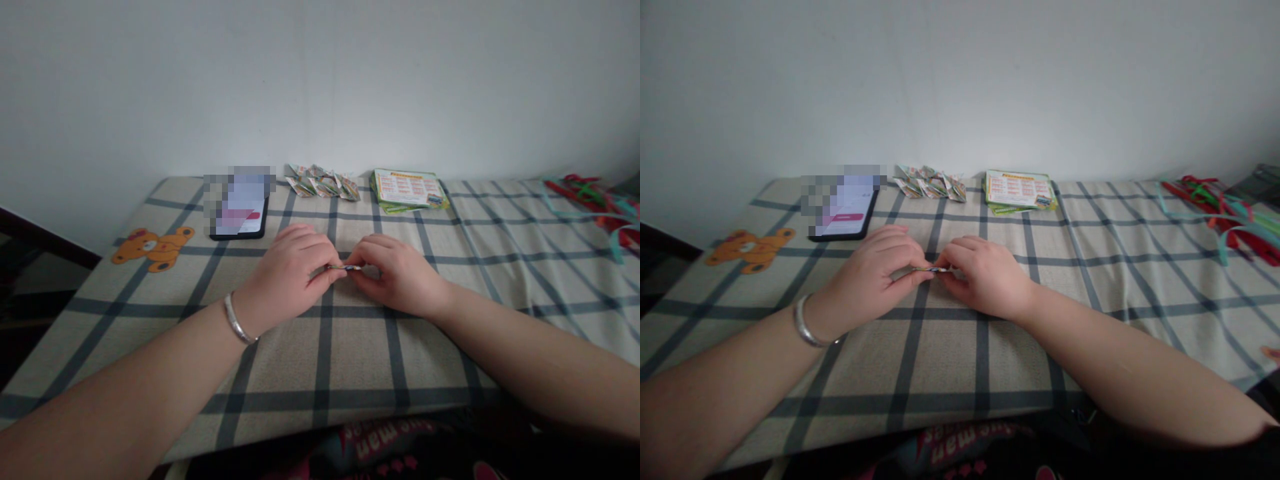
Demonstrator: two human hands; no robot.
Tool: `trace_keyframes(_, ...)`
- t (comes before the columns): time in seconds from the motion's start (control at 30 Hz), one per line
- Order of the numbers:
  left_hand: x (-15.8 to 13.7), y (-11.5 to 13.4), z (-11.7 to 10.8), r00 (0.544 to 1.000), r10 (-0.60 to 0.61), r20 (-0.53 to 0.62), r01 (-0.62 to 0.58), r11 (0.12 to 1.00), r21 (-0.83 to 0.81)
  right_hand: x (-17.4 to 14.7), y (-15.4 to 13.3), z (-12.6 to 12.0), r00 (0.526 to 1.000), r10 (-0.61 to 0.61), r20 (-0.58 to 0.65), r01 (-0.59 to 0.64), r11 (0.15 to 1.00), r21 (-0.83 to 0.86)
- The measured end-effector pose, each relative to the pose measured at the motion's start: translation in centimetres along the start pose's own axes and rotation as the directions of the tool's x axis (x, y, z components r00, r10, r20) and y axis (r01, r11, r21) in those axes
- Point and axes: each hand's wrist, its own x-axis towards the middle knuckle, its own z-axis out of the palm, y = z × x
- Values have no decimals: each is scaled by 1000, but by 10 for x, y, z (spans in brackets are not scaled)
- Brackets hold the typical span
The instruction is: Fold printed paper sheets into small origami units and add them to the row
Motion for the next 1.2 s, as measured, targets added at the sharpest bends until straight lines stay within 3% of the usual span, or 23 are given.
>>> trace_keyframes(0.3,1,1,0,999,29,-14,-29,999,-32,1,3,2,999,-19,51,20,999,-30)
trace_keyframes(0.47,1,-1,0,999,-44,-33,35,974,-223,0,3,0,996,-90,2,90,994,-57)
trace_keyframes(0.63,-2,-6,1,994,-105,-38,85,931,-356,1,4,0,993,-114,-35,117,989,95)
trace_keyframes(0.9,-2,-8,4,994,-56,-93,53,998,-38,2,7,2,993,118,-4,-115,976,187)
trace_keyframes(1.2,-1,-3,1,1000,-23,15,20,983,184,1,4,2,984,168,-65,-149,962,228)
